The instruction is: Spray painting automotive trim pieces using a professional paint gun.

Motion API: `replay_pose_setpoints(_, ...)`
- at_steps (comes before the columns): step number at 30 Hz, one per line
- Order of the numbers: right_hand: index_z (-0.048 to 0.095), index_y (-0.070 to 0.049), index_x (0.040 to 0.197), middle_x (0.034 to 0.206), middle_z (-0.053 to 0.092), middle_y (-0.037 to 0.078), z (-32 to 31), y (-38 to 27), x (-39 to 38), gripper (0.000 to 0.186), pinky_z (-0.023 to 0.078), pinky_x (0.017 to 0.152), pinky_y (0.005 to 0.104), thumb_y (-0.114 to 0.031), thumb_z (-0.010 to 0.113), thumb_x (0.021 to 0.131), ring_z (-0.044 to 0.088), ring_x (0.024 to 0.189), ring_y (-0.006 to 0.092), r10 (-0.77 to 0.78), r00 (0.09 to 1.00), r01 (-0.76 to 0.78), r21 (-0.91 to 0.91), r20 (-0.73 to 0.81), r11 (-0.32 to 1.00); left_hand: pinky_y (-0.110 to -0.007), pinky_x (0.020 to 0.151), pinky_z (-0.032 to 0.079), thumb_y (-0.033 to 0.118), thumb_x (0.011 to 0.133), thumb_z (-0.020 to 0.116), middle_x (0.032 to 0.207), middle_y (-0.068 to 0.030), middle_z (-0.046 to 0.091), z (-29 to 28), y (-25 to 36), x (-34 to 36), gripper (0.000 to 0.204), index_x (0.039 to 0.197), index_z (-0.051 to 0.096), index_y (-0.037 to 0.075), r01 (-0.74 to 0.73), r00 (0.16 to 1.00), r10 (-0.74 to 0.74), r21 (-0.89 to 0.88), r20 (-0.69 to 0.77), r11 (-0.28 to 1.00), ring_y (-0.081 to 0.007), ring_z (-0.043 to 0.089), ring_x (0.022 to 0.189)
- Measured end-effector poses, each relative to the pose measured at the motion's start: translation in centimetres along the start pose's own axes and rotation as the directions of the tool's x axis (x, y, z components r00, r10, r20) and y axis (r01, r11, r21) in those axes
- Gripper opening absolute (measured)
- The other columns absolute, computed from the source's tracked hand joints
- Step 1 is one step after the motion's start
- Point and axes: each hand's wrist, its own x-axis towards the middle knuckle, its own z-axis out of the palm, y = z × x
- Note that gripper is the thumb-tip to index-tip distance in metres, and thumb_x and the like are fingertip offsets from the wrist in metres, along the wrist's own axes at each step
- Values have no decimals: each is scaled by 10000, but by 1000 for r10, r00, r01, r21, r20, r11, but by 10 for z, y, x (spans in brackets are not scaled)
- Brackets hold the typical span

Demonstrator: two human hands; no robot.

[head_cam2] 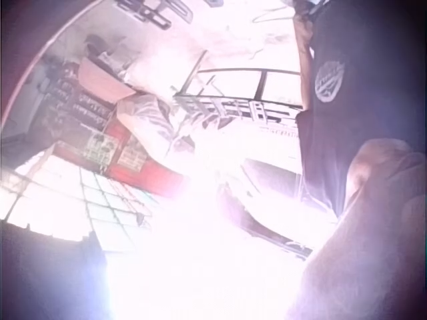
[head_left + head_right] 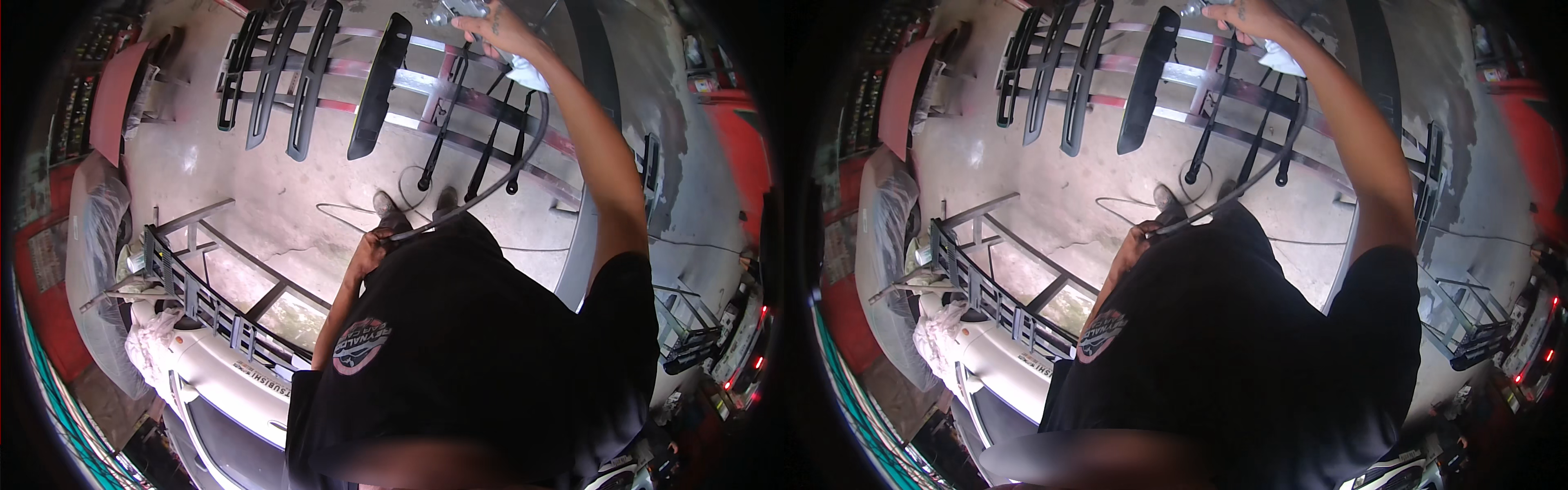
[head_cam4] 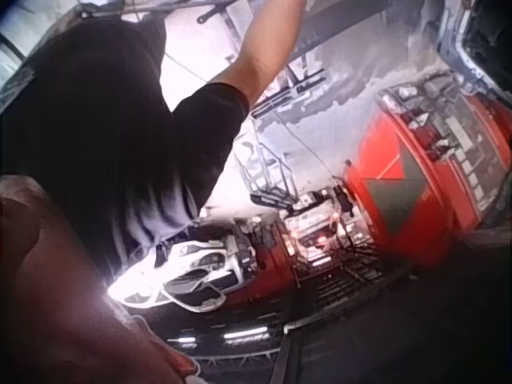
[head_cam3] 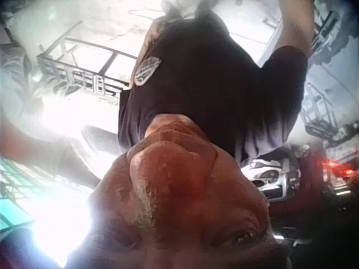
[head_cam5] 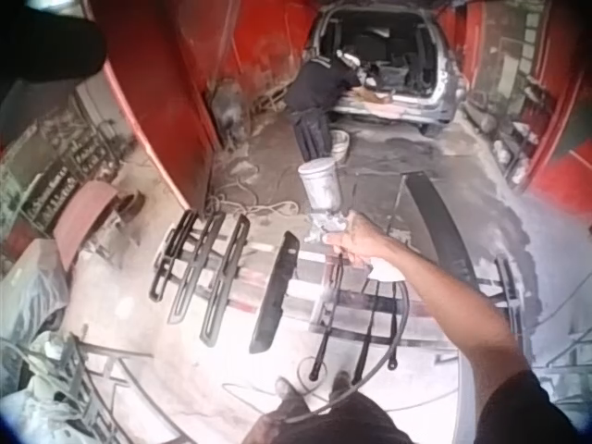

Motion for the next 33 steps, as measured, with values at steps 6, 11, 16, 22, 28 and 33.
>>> replay_pose_setpoints(6,673,9,808,605,608,89,-12,25,26,293,464,466,402,-267,728,891,594,481,208,0,957,-56,-185,-291,981,-343,945,488,112,862,652,1108,-178,692,-10,-21,-5,291,1096,694,-55,90,996,-86,266,-26,960,-295,639,1073)
replay_pose_setpoints(11,692,59,913,681,660,192,3,29,-39,410,520,611,457,-347,736,871,673,612,292,32,961,-85,-183,-274,979,-355,903,513,198,878,683,1064,-198,700,-20,-57,-17,373,1131,674,-75,156,983,-128,221,-134,963,-295,666,992)
replay_pose_setpoints(16,670,-4,761,644,658,47,21,37,-94,424,490,449,297,-402,733,893,584,425,145,-107,985,111,-22,134,994,-361,858,528,463,1012,591,1139,-148,661,-37,-74,-7,591,1202,615,-96,191,977,-212,340,24,921,-250,650,967)
replay_pose_setpoints(22,682,3,769,663,673,68,20,46,-83,435,490,451,283,-407,731,906,605,438,157,-39,987,64,-157,156,985,-294,796,524,561,1018,524,1217,-119,602,-33,-98,-16,701,1271,562,-92,248,968,-244,-88,62,965,-197,624,920)
replay_pose_setpoints(28,705,14,974,790,707,235,19,55,-55,382,540,695,431,-355,724,880,717,762,349,-135,914,43,-240,-383,970,-347,890,515,503,1017,568,1204,-147,620,-23,-111,-39,650,1267,567,-96,327,935,-355,-394,3,859,-227,627,992)
replay_pose_setpoints(33,713,-4,1044,777,707,192,36,70,-94,415,553,698,409,-387,727,884,711,724,300,-191,926,106,-260,-327,960,-336,842,528,133,920,651,1023,-134,698,-25,-100,-38,274,1100,670,-71,336,935,-329,28,-132,942,-204,648,946)
